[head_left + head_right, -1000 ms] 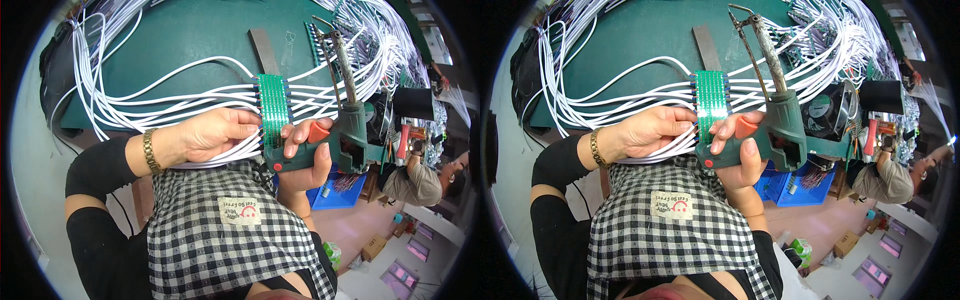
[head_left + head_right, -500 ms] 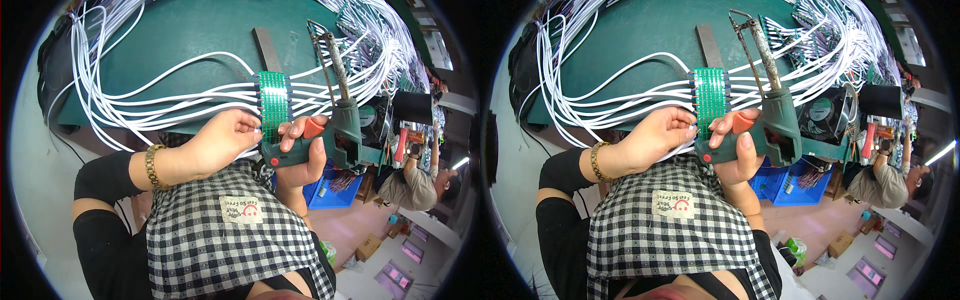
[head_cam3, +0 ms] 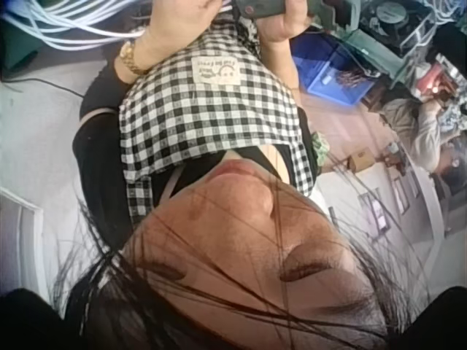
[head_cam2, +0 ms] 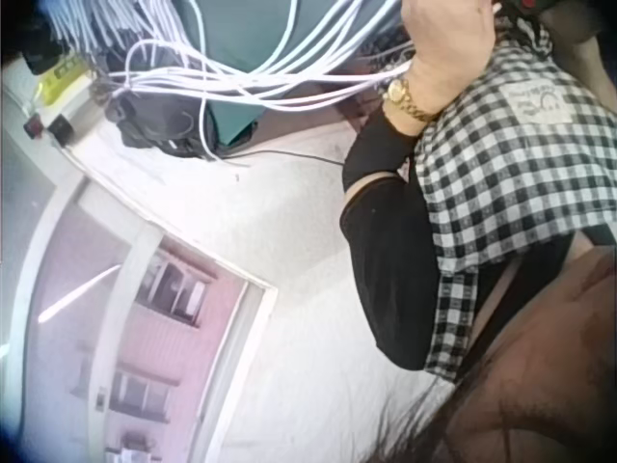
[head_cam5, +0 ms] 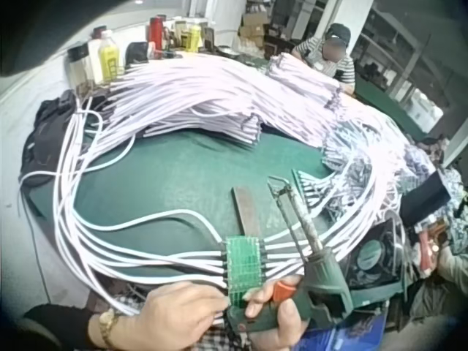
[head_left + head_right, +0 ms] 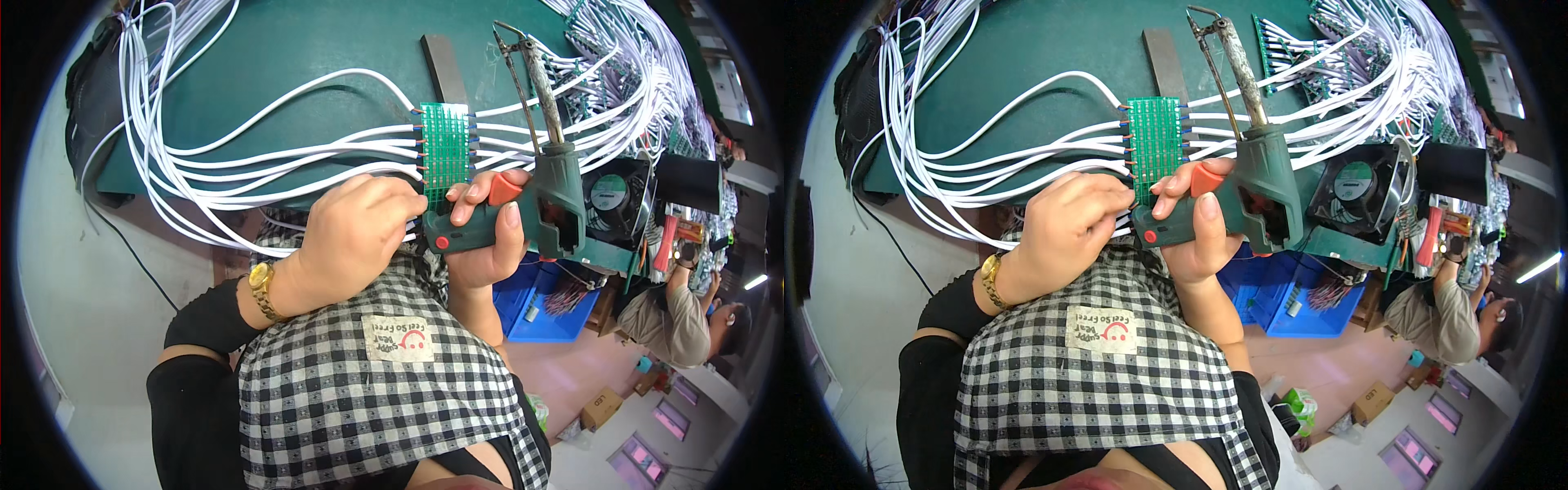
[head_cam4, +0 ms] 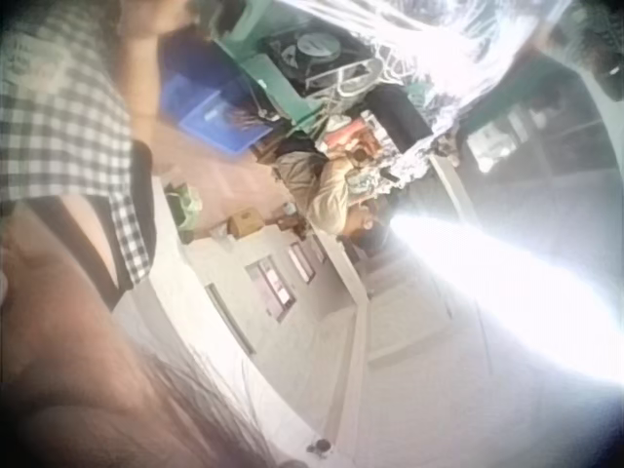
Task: The person solders wire connections to a panel of circuit boards using a soldering iron, then snaps the circuit boards apart into individual strips and gathers the attached wires by hand.
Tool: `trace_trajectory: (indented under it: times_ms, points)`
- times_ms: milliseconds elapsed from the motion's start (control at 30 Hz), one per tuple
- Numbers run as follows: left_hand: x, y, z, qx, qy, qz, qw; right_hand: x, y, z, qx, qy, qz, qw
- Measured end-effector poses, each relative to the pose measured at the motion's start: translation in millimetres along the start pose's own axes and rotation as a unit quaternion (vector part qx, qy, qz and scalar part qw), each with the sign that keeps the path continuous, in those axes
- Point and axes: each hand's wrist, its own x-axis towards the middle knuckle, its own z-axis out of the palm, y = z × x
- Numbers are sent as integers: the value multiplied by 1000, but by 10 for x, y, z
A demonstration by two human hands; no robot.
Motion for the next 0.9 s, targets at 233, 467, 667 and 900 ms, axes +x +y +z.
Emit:
trace_trajectory:
  times_ms: [233,467,667,900]
  points:
    - [5,-11,35,82,-26,67,994,11,17,8,17,0,7,1000]
    - [103,-4,-107,-108,-70,-242,962,11,30,-3,20,7,10,1000]
    - [153,-7,-16,-106,-33,-170,979,17,15,-2,40,25,11,999]
    - [228,-179,-55,115,-57,188,974,46,-6,2,34,10,13,999]
